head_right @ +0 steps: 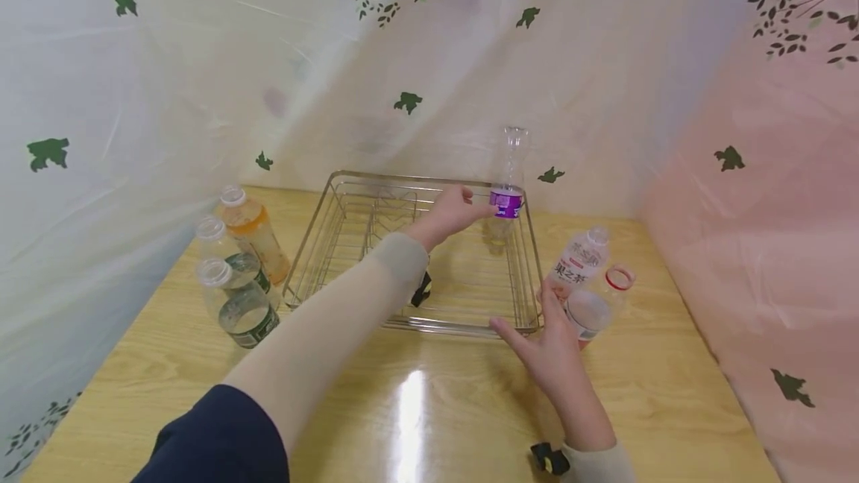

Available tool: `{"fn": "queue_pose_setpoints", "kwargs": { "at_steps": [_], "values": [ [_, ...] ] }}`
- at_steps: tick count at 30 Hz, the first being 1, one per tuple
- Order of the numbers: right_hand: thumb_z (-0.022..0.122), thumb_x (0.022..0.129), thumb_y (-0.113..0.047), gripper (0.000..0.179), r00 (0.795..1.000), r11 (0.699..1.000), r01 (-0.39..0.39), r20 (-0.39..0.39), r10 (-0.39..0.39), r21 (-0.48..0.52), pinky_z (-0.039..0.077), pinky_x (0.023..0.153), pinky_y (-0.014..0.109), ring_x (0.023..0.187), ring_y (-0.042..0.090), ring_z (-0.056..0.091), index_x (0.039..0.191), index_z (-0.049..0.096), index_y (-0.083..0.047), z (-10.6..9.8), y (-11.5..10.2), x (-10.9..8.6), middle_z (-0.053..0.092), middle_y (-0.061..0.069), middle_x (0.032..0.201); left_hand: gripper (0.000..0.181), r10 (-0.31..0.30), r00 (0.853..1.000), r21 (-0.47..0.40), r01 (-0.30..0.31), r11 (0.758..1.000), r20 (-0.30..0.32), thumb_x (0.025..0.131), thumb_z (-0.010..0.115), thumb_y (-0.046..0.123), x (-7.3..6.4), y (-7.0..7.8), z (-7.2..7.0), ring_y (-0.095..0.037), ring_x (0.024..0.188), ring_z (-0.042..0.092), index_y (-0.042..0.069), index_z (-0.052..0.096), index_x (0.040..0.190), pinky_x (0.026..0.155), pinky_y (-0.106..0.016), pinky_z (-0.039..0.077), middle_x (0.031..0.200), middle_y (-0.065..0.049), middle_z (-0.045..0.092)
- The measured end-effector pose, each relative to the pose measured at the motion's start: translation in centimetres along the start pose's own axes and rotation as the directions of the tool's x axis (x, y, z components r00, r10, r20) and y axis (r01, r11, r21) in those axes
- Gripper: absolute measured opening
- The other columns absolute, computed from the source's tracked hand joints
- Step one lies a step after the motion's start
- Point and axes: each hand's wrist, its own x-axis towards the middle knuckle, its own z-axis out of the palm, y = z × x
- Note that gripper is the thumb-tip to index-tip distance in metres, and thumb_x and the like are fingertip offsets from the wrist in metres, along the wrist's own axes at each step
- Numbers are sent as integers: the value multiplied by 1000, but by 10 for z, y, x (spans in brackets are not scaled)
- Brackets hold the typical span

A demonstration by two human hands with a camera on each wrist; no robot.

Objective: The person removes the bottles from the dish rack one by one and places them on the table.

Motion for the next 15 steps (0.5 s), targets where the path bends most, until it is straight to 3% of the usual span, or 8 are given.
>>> {"fn": "queue_pose_setpoints", "kwargs": {
  "at_steps": [15],
  "values": [
    [74, 89, -54, 110, 1000, 1000, -13, 1, 13, 1, 40, 103, 65, 137, 55, 34, 162, 10, -2, 2, -2, 0, 17, 28, 162, 67, -30, 999, -20, 30, 999, -37, 89, 80, 39, 21, -10, 15, -32, 119, 59, 0, 55, 138, 99, -48, 51, 132, -15, 61]
  ]
}}
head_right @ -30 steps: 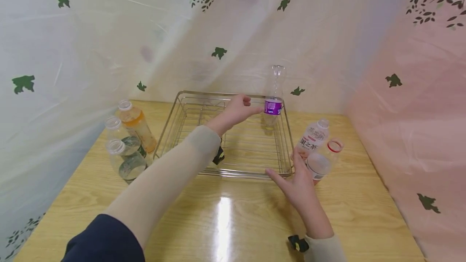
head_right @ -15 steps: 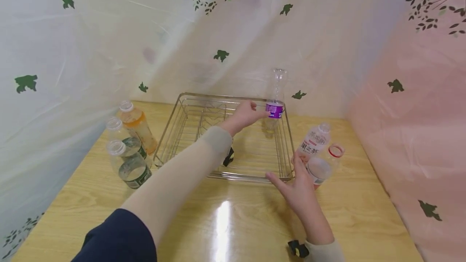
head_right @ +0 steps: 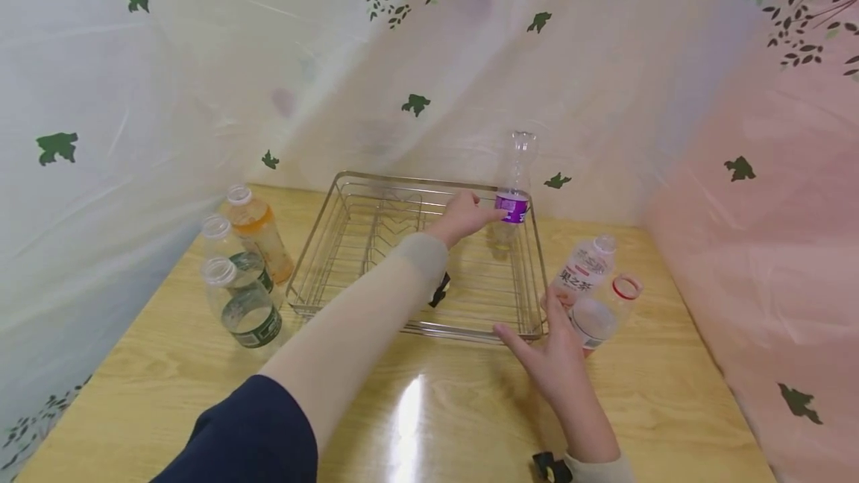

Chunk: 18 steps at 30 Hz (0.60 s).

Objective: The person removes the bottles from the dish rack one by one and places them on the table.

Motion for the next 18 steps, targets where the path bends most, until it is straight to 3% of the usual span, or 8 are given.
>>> {"fn": "queue_pose_setpoints", "kwargs": {
  "at_steps": [8, 11, 14, 18],
  "values": [
    [74, 90, -54, 110, 1000, 1000, 0, 0, 0, 5, 40, 103, 65, 138, 55, 33, 162, 9, -3, -2, 0, 0, 18, 28, 162, 77, -30, 999, -41, 31, 999, 15, 88, 80, 43, 7, -1, 0, -32, 128, 54, 2, 50, 147, 104, -50, 47, 143, -14, 55],
    [75, 90, -52, 110, 1000, 1000, 4, 0, -4, 17, 40, 104, 65, 139, 54, 31, 162, 9, -3, -1, -1, 0, 17, 27, 162, 69, -16, 1000, -34, 16, 999, 3, 88, 80, 42, 10, -1, 2, -31, 120, 59, 1, 57, 138, 100, -48, 51, 133, -14, 61],
    [76, 89, -52, 110, 1000, 999, -2, 5, 2, 32, 39, 105, 65, 140, 54, 30, 163, 10, -4, 0, -2, -1, 16, 26, 163, 56, 13, 1000, -41, -13, 999, -8, 87, 82, 39, 12, 0, 8, -26, 102, 64, -1, 64, 123, 90, -40, 55, 112, -11, 67],
    [76, 89, -52, 110, 1000, 1000, -11, 1, 11, 23, 39, 105, 64, 140, 53, 30, 163, 10, -4, 1, -2, -1, 17, 25, 163, 49, 77, 997, -59, -77, 995, -2, 85, 85, 31, 11, 5, 19, -19, 84, 65, -1, 64, 117, 78, -29, 57, 94, -7, 67]
  ]
}}
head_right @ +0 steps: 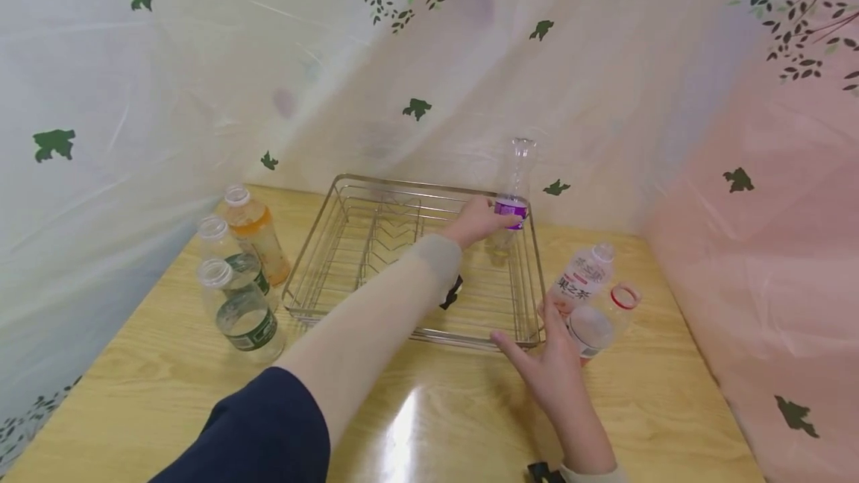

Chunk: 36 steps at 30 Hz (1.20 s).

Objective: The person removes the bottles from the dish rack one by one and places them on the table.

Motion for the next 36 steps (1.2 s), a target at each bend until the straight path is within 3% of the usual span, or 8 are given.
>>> {"fn": "queue_pose_setpoints", "kwargs": {
  "at_steps": [3, 10, 22, 36],
  "values": [
    [75, 89, -52, 109, 1000, 1000, -9, -6, 9, -9, 40, 104, 64, 140, 53, 31, 163, 11, -4, 0, 0, 0, 18, 26, 163, 51, 23, 1000, 20, -23, 1000, -9, 85, 85, 28, -1, 5, 8, -17, 79, 65, -1, 63, 120, 73, -25, 57, 93, -6, 67],
    [75, 89, -54, 110, 1000, 1000, -24, -1, 24, 3, 39, 105, 64, 140, 52, 32, 163, 10, -6, 2, -1, -2, 19, 26, 163, 54, -34, 996, 39, 37, 999, -84, 84, 86, 26, 5, 4, 17, -18, 88, 67, 1, 62, 125, 78, -25, 57, 104, -9, 68],
    [77, 89, -49, 107, 1000, 1000, -15, -7, 15, 12, 39, 105, 63, 143, 50, 26, 164, 9, -11, 2, -4, -2, 20, 21, 164, 50, -19, 998, 38, 22, 999, -66, 84, 87, 25, 17, -5, 23, -16, 86, 65, 5, 65, 124, 79, -26, 55, 100, -5, 69],
    [77, 88, -51, 109, 1000, 1000, -27, -12, 27, 6, 40, 104, 62, 143, 49, 28, 164, 11, -10, 1, -3, -2, 23, 20, 163, 47, -31, 994, 68, 38, 997, -107, 80, 89, 23, 30, -10, 34, -16, 82, 64, 5, 68, 118, 76, -25, 54, 96, -4, 69]
  ]
}}
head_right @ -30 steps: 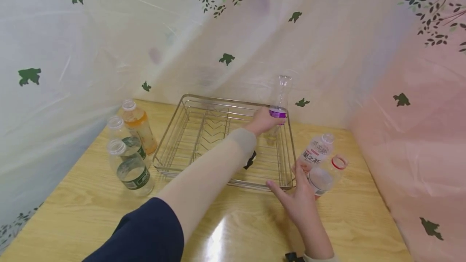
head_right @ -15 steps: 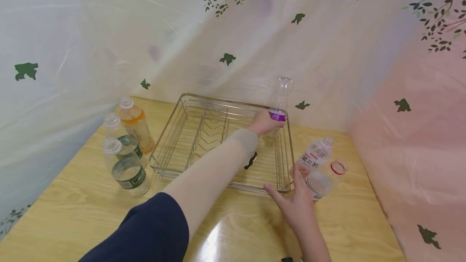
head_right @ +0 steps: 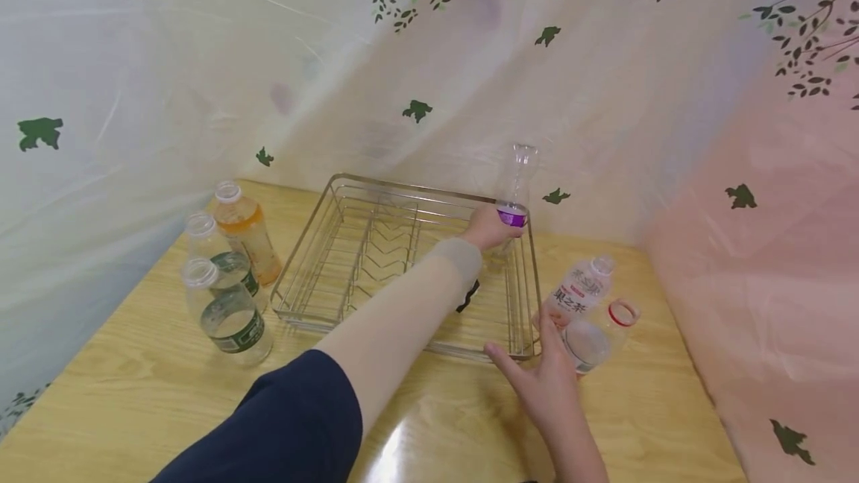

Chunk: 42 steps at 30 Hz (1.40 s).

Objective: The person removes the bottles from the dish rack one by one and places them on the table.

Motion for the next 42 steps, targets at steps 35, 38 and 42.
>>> {"fn": "queue_pose_setpoints", "kwargs": {
  "at_steps": [35, 38, 42],
  "values": [
    [78, 89, -47, 109, 999, 999, 45, 15, -45, -21, 44, 98, 66, 135, 57, 36, 161, 11, 1, -1, -2, 1, 27, 31, 158, 52, 82, 997, -106, -80, 991, 11, 81, 89, 24, -33, 9, -42, -12, 86, 63, 6, 60, 121, 80, -24, 54, 96, 0, 65],
    [78, 89, -47, 109, 998, 998, 55, 7, -55, -29, 45, 98, 66, 134, 57, 37, 161, 11, 0, -1, -2, 1, 25, 31, 158, 54, 94, 996, -97, -92, 991, 8, 80, 90, 28, -39, 10, -50, -11, 81, 62, 6, 61, 119, 75, -23, 53, 92, 1, 65],
    [77, 89, -48, 109, 999, 999, 39, 13, -39, -31, 44, 98, 66, 133, 57, 38, 162, 10, -2, 1, -2, 3, 23, 32, 158, 57, 105, 995, -78, -104, 992, 2, 78, 91, 31, -48, 12, -60, -10, 81, 62, 7, 61, 120, 73, -23, 53, 92, 2, 64]
  ]
}}
